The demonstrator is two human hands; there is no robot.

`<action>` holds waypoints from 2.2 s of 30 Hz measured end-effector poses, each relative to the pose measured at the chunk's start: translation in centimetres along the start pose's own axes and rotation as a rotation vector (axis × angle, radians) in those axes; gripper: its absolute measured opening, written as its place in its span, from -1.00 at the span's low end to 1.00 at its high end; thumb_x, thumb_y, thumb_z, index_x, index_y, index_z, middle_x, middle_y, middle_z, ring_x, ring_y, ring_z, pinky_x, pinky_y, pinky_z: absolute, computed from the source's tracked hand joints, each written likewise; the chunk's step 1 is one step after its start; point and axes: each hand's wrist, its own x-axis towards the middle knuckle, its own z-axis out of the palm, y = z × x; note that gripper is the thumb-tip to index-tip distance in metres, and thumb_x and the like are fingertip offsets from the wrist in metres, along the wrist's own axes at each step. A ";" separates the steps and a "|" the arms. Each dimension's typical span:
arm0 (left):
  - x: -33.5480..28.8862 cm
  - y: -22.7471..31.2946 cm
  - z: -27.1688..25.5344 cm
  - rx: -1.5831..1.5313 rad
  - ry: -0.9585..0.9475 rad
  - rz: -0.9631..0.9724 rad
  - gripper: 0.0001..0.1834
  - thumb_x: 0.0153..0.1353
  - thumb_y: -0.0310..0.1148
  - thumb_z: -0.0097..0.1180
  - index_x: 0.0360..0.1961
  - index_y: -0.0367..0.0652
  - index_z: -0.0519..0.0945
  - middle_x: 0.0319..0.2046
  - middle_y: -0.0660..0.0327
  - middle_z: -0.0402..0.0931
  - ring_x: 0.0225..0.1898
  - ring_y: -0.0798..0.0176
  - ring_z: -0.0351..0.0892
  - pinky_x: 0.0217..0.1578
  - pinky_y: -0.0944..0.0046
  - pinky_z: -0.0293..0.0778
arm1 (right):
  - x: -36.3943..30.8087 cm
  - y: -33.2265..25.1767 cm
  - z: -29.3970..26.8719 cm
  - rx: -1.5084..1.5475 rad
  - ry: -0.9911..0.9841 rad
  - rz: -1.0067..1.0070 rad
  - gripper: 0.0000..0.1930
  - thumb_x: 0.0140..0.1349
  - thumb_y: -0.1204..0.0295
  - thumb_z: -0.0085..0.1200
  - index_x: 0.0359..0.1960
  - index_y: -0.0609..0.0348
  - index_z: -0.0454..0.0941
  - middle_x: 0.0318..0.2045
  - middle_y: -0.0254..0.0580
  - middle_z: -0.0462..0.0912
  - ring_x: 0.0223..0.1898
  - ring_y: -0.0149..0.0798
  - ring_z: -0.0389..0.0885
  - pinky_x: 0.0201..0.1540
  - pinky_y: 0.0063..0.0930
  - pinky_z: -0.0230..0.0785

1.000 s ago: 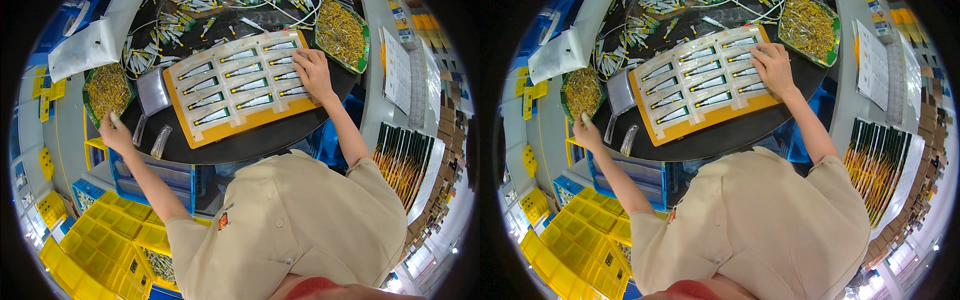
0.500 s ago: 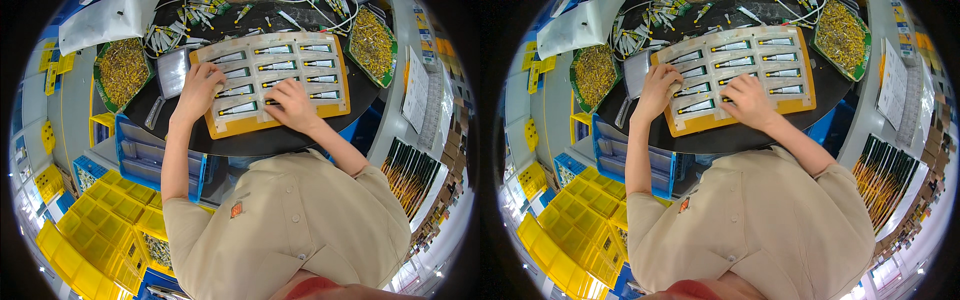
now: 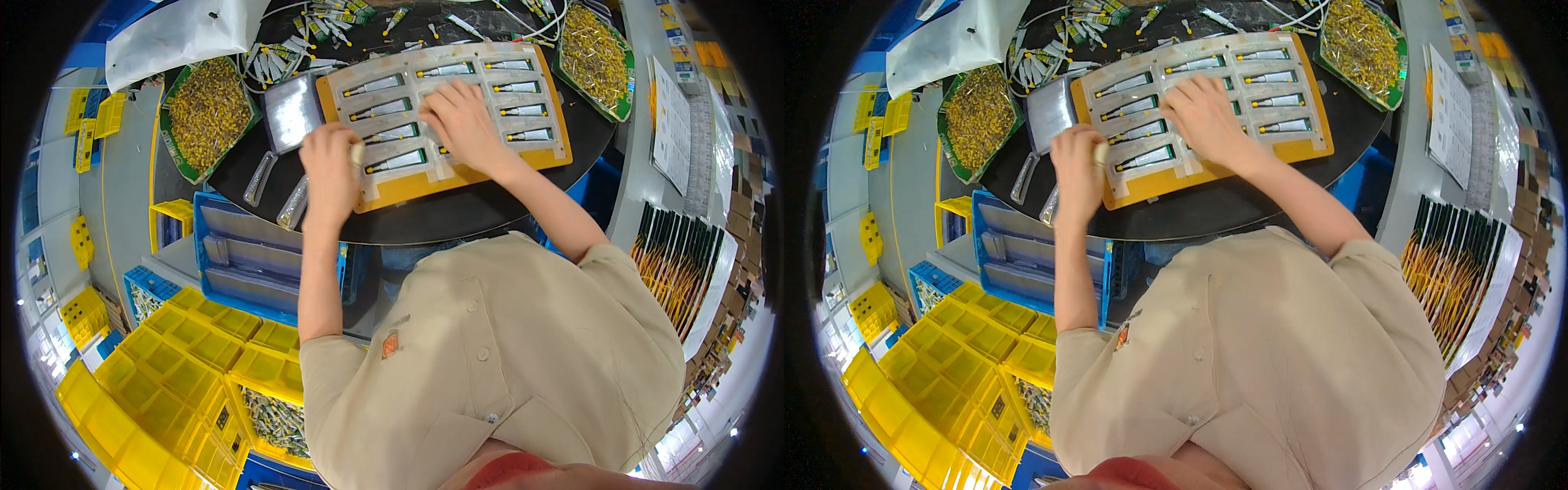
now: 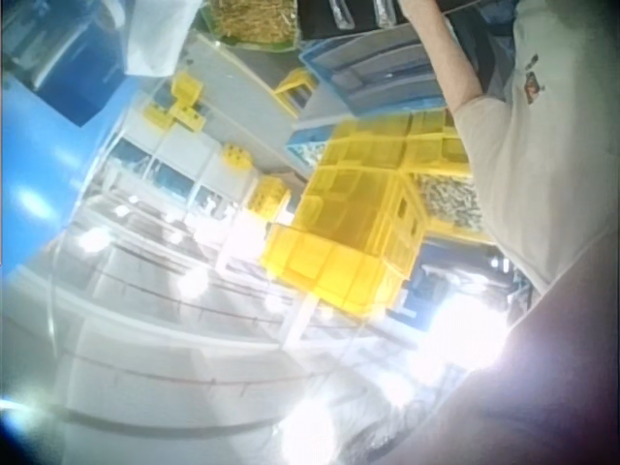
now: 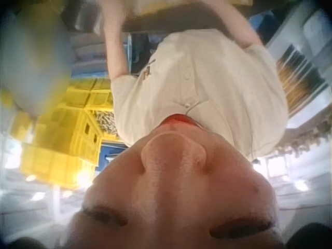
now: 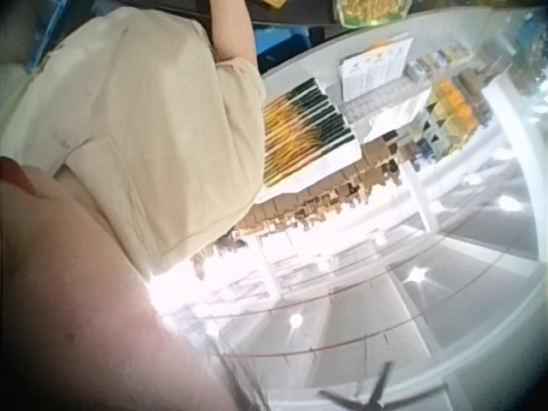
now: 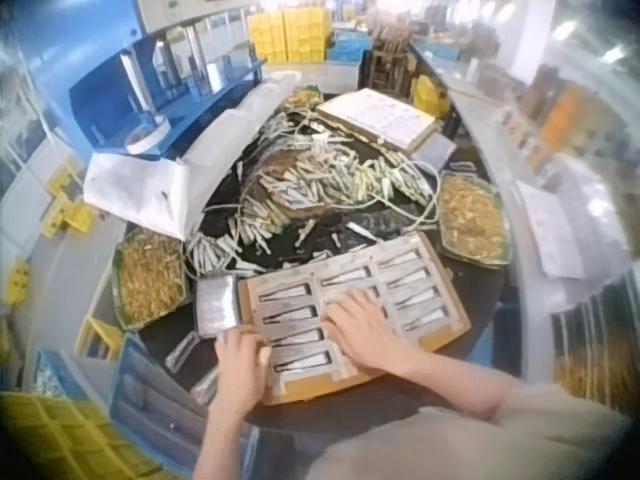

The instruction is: The person repeatedly places small cylindrical electronic components into a yellow tray with multiple slots, then inserts small yellow pins into each component. The person also handles a yellow bin filled with similar components and places it on the table.

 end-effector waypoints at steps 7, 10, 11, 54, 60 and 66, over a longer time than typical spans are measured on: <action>-2.4 3.9 4.0 0.056 -0.077 -0.043 -0.78 0.05 -0.53 0.17 -0.22 -0.13 0.53 -0.08 0.14 0.44 0.01 -0.03 0.35 0.06 0.01 0.25 | 6.6 3.0 6.7 -0.264 0.057 -0.175 -0.93 0.09 0.37 0.24 -0.42 0.01 0.61 -0.33 -0.39 0.56 -0.14 -0.23 0.48 -0.06 -0.31 0.24; -2.5 4.3 4.2 0.065 -0.081 -0.081 -0.73 0.03 -0.54 0.17 -0.19 -0.13 0.53 -0.07 0.15 0.42 0.03 -0.03 0.34 0.06 0.01 0.23 | 6.3 3.5 6.6 -0.074 0.056 -0.155 -0.95 0.07 0.34 0.27 -0.43 -0.06 0.68 -0.34 -0.43 0.57 -0.14 -0.29 0.48 -0.05 -0.34 0.24; -2.6 4.4 4.1 0.063 -0.097 -0.101 -0.71 0.03 -0.54 0.18 -0.17 -0.13 0.53 -0.06 0.15 0.42 0.04 -0.03 0.33 0.07 0.01 0.23 | 5.6 3.7 5.6 -0.015 0.093 -0.162 -0.94 0.08 0.33 0.28 -0.43 -0.04 0.71 -0.35 -0.39 0.59 -0.15 -0.27 0.51 -0.08 -0.32 0.30; -0.6 9.3 4.7 0.175 -0.283 -0.123 -0.38 0.26 -0.26 0.14 0.36 -0.03 0.35 0.47 -0.04 -0.03 0.44 -0.29 -0.12 0.35 -0.28 -0.18 | -9.0 16.5 -15.0 -0.087 0.202 0.339 -0.90 0.16 0.44 0.24 -0.28 0.08 0.69 -0.24 -0.19 0.64 -0.10 -0.07 0.53 -0.01 -0.25 0.36; 5.6 8.6 9.8 0.242 -0.345 0.050 -0.39 0.28 -0.13 0.13 0.35 0.06 0.36 0.48 -0.03 -0.06 0.46 -0.26 -0.15 0.34 -0.37 -0.21 | -11.2 12.4 -16.1 0.192 -0.178 0.398 -0.84 0.09 0.46 0.30 -0.28 0.14 0.65 -0.30 -0.18 0.59 -0.17 -0.05 0.54 -0.08 -0.26 0.42; 6.6 7.8 10.5 0.247 -0.378 0.084 -0.36 0.24 -0.07 0.17 0.33 0.03 0.37 0.46 0.00 -0.01 0.48 -0.18 -0.16 0.35 -0.36 -0.21 | -12.6 10.2 -12.0 0.127 -0.196 0.320 -0.89 0.11 0.51 0.26 -0.32 0.11 0.60 -0.33 -0.22 0.55 -0.19 -0.10 0.53 -0.08 -0.31 0.41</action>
